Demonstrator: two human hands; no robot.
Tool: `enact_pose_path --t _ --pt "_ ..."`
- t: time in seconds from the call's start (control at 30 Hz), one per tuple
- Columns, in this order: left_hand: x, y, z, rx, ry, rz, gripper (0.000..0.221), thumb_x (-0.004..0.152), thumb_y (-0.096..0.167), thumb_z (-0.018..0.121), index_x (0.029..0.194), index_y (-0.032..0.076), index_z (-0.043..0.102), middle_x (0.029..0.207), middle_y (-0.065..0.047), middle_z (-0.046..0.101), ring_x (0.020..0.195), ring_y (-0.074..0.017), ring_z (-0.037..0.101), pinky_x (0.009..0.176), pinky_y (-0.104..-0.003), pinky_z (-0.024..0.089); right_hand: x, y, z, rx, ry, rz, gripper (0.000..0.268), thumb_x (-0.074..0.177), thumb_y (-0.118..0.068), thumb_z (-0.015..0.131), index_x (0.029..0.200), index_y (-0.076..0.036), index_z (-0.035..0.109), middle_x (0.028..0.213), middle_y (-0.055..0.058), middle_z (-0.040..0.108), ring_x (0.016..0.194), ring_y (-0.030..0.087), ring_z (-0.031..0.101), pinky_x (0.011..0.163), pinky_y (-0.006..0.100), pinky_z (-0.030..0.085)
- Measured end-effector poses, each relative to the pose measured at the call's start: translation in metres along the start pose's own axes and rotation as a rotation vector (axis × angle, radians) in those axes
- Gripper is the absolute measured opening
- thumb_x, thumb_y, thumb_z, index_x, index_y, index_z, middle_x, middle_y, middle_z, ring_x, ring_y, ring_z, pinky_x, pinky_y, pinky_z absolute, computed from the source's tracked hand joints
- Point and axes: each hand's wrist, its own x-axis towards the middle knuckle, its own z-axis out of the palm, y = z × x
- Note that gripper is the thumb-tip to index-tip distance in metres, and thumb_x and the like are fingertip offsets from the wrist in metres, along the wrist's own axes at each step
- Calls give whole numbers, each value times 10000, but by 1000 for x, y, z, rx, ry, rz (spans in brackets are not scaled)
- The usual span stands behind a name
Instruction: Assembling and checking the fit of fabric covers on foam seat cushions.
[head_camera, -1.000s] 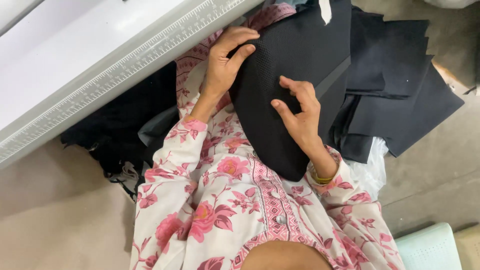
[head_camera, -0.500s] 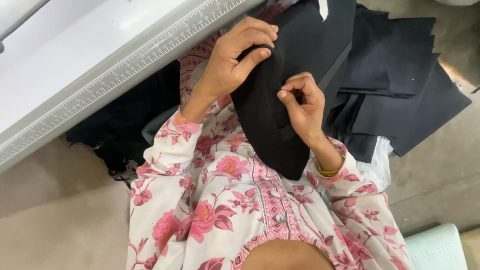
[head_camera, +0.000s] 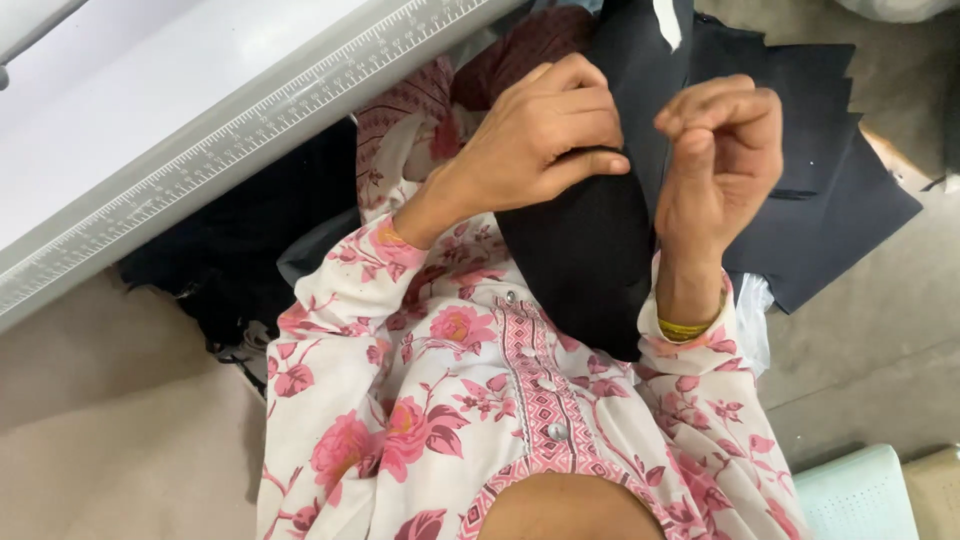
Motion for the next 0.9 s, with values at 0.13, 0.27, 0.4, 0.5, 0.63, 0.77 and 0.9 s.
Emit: enact_pose_path --t 0.13,0.27,0.4,0.5,0.63,0.77,0.9 --pt "30 22 -3 -9 87 40 225 983 296 816 983 98 710 1032 0 661 1107 -252 595 945 -392 498 -7 -22 -13 -174 -201 98 685 879 -558 693 1208 18 524 1193 69 554 1087 134 528 1018 265 441" --pt "60 42 -1 -9 76 127 210 950 260 791 1053 93 718 1018 -13 667 1035 -259 602 890 -391 505 -21 -33 -27 -297 3 -28 392 1011 -343 734 1085 4 569 1213 107 614 1100 152 577 971 259 456" --pt "64 44 -10 -828 86 -49 278 1085 316 627 1264 104 638 1162 11 701 1027 -105 732 953 -267 621 -4 -35 -38 -198 175 -100 305 1051 -206 757 992 -10 531 1148 86 630 1022 143 591 962 260 468" --pt "34 53 -14 -193 390 -345 370 1028 374 679 1109 18 620 911 -114 617 733 -158 618 649 -297 527 -4 -2 -75 31 279 -171 279 1111 -121 758 1047 -14 509 1063 80 610 880 117 499 842 245 404" --pt "-16 25 48 71 288 -283 463 1045 445 657 1145 -1 583 846 -175 651 801 -341 678 689 -403 530 4 3 -78 55 264 -217 279 1102 -116 749 1033 -26 494 1031 65 601 888 117 491 821 238 378" --pt "-2 21 40 171 316 -275 304 1097 307 600 1021 12 597 749 -151 620 705 -353 654 604 -444 479 15 -18 -56 -32 245 -245 266 1100 -144 718 1036 -30 486 1063 63 603 883 104 482 815 241 373" --pt "26 35 12 301 343 -130 279 1106 233 600 912 33 594 742 -140 602 694 -346 645 610 -464 471 28 -41 -51 -240 255 -352 267 1125 -198 667 1040 -41 468 1123 30 554 906 73 444 836 242 358"
